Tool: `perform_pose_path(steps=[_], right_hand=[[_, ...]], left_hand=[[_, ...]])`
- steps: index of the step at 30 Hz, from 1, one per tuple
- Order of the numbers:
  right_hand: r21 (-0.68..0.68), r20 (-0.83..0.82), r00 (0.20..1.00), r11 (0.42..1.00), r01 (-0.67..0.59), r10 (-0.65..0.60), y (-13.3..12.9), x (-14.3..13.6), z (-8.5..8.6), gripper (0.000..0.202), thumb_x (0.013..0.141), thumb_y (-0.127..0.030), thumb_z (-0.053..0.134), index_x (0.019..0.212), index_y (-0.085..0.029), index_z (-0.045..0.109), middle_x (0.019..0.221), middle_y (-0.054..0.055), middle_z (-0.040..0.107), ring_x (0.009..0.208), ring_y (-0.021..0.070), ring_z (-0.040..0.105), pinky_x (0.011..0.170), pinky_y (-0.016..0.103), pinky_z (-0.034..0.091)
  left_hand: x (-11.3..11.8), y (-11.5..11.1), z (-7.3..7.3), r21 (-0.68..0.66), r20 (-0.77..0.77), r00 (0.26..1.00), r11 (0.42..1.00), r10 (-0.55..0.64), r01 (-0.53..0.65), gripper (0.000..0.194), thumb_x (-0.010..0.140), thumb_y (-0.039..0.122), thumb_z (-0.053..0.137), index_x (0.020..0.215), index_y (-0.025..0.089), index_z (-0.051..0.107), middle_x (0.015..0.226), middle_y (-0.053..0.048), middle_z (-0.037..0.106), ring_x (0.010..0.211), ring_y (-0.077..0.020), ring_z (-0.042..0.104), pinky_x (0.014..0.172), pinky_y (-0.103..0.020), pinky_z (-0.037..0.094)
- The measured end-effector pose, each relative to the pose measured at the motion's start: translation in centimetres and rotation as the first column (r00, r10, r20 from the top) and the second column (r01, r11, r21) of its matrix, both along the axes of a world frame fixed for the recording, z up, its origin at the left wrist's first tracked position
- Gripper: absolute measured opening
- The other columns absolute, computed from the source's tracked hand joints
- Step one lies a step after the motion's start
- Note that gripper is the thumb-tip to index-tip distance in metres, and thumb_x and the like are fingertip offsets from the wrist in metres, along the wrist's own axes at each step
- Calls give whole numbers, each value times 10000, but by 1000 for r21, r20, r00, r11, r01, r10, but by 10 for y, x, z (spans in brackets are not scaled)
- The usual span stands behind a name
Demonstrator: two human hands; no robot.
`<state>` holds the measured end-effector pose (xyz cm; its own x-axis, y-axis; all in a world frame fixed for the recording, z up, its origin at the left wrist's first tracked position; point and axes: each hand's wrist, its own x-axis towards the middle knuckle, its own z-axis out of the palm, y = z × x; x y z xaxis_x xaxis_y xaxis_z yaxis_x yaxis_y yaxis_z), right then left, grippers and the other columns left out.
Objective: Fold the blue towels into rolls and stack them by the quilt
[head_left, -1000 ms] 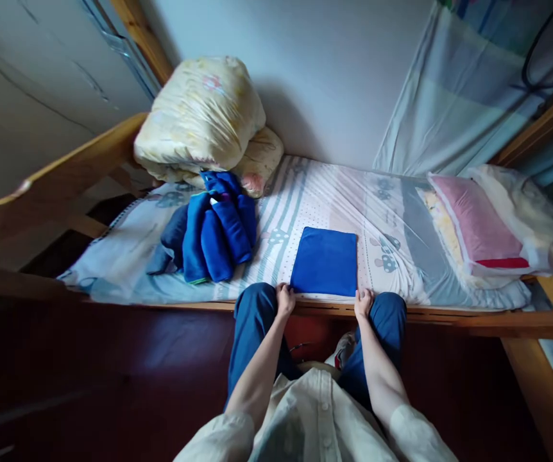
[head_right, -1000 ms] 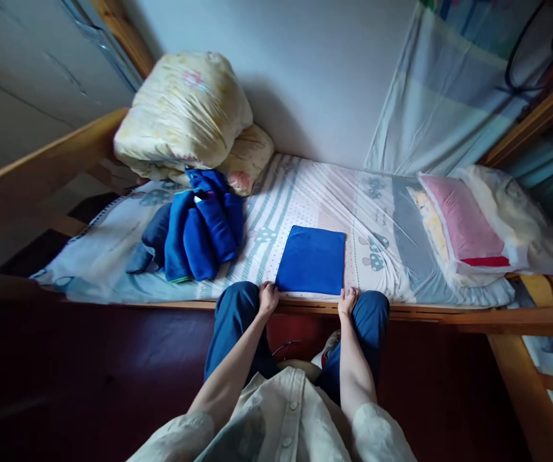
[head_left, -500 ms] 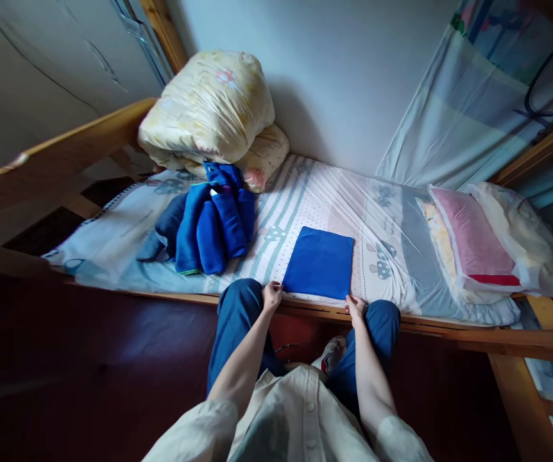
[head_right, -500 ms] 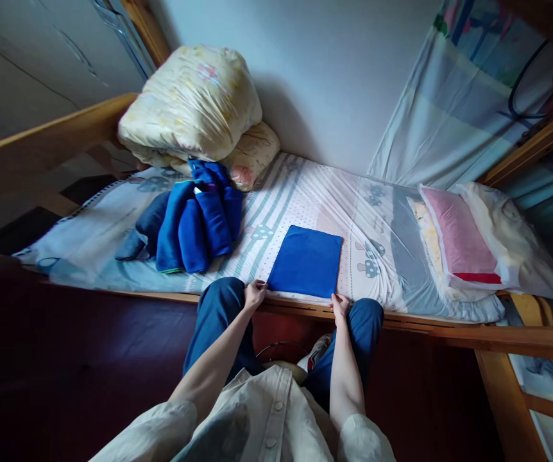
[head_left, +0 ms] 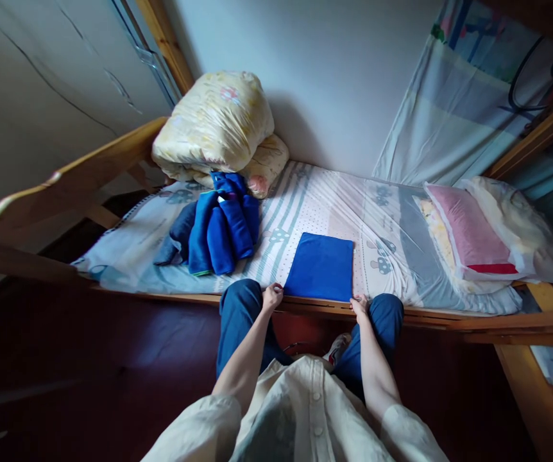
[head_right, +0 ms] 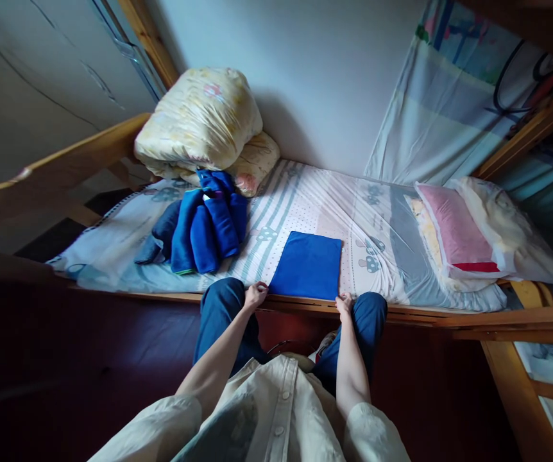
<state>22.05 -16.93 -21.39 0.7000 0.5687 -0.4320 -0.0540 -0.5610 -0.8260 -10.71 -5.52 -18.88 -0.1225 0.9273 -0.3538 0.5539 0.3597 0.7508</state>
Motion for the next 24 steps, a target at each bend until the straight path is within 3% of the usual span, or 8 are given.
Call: perform_pose_path(steps=[5,8,14,19,24], right_hand=[[52,-53,986,987,-153,156,-12,1,9,156,829,-298,723,869,-152,760,687,4,694,574,130,606,496,223,470],[94,-49,977,975,-202,208,-11,1,12,195,745,-266,700,868,-155,803,623,2,693,531,130,591,482,223,445],[167,26,970,956,-243,242,-4,-1,15,361,631,-228,720,970,-155,821,734,27,762,674,173,667,652,277,546],[185,122,965,950,-251,231,1,1,12,239,616,-242,732,829,-161,802,781,56,772,740,215,679,748,343,573],[220,219,953,941,-256,208,9,3,10,130,633,-243,732,745,-182,757,1022,106,784,1006,264,694,907,371,552]], left_hand=[[-9,-6,5,-34,16,999,998,-50,50,214,693,179,568,790,148,756,525,-49,656,598,-221,673,541,-260,478],[-8,-6,6,-39,37,997,997,-68,70,311,698,193,569,897,116,795,557,-61,681,640,-225,697,570,-256,503],[-3,-1,6,-16,58,993,995,-101,103,417,696,197,591,1046,90,792,666,-38,718,656,-199,683,612,-261,520],[0,4,5,55,48,994,994,-102,99,268,678,201,645,894,143,792,800,-57,741,841,-234,720,802,-312,576],[3,10,4,126,74,992,988,-102,92,174,735,281,683,854,167,738,1205,-132,725,1146,-274,679,966,-358,571]])
